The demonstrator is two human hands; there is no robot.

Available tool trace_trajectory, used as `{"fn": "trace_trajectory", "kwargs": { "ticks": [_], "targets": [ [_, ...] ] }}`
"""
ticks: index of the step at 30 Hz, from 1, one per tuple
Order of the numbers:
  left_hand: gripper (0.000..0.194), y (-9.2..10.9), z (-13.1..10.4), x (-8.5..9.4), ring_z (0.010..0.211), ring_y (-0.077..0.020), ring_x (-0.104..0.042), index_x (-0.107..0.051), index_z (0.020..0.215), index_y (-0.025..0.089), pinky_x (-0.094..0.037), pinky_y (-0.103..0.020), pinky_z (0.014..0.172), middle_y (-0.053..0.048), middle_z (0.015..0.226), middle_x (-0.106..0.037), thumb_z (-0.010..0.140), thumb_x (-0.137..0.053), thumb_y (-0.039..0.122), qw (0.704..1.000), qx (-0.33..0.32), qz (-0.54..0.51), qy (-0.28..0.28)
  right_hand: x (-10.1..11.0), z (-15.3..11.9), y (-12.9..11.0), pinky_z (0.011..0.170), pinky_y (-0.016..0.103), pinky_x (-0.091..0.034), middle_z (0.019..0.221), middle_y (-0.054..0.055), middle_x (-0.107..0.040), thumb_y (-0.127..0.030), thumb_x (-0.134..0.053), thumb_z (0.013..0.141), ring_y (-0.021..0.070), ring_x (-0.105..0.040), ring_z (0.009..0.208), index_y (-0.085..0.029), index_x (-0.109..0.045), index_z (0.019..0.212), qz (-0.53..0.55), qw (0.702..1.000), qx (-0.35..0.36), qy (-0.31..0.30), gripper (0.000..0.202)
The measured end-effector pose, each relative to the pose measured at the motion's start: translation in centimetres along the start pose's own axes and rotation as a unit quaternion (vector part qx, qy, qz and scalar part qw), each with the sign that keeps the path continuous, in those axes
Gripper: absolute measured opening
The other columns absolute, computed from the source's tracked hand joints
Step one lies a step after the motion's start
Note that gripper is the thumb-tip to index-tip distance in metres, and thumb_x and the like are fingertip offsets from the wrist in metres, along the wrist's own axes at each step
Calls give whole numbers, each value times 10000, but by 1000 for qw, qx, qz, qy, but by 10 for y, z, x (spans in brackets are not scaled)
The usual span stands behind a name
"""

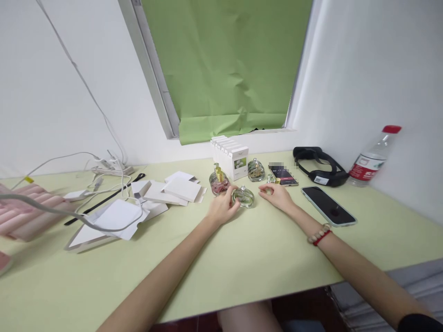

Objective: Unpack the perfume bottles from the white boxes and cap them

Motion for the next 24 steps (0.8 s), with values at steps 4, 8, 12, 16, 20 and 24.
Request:
{"fn": "trace_trajectory", "kwargs": {
  "ticks": [4, 8, 12, 16, 20, 24],
  "targets": [
    [331, -1, 1, 0, 602, -146, -570, -423, 1109, 212, -387, -232, 555, 33, 639, -581, 820, -402, 371, 1000, 5, -24, -13, -1, -1, 1, 605, 274, -450, 875, 29, -707, -247, -616, 696, 157, -601, 674, -200, -704, 840, -7, 1000, 9, -14, 176],
    [334, -2, 1, 0, 539, -130, -535, -479, 1004, 212, -354, -220, 517, 47, 581, -548, 809, -424, 478, 997, -12, -52, -62, 2, -1, -3, 679, 289, -449, 840, 29, -715, -250, -632, 684, 180, -623, 749, -205, -713, 769, 36, 999, 14, 13, 126],
    [380, 0, 1, 0, 546, -124, -519, -518, 906, 210, -350, -221, 536, 32, 592, -546, 802, -407, 558, 993, -50, -55, -87, 7, -5, -20, 579, 260, -417, 805, 42, -715, -359, -638, 691, 157, -589, 654, -189, -719, 779, 133, 988, 9, 83, 208],
    [370, 2, 0, 1, 553, -121, -506, -513, 894, 200, -350, -223, 544, 21, 615, -540, 815, -399, 543, 991, -78, -59, -87, 8, -13, -41, 468, 245, -331, 815, 50, -702, -403, -642, 688, 96, -433, 488, -181, -721, 794, 201, 972, 20, 117, 258],
    [350, 3, -1, 2, 530, -112, -482, -511, 857, 197, -339, -217, 522, 21, 615, -523, 816, -406, 528, 990, -90, -59, -92, 5, -18, -53, 467, 234, -320, 803, 36, -684, -381, -644, 696, 78, -385, 492, -193, -721, 806, 262, 959, 46, 92, 232],
    [347, 3, -1, 1, 530, -111, -475, -531, 844, 194, -335, -216, 525, 18, 612, -516, 799, -435, 524, 989, -103, -40, -100, 4, -21, -59, 495, 235, -338, 792, 36, -686, -361, -650, 697, 97, -454, 554, -203, -725, 797, 292, 952, 61, 71, 202]
  ]
}}
Point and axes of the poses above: each hand's wrist, its own z-axis towards the middle knuckle, its own x-axis out of the back of the hand, y = z × x, the point moved 1 cm from there along z, towards the middle knuckle
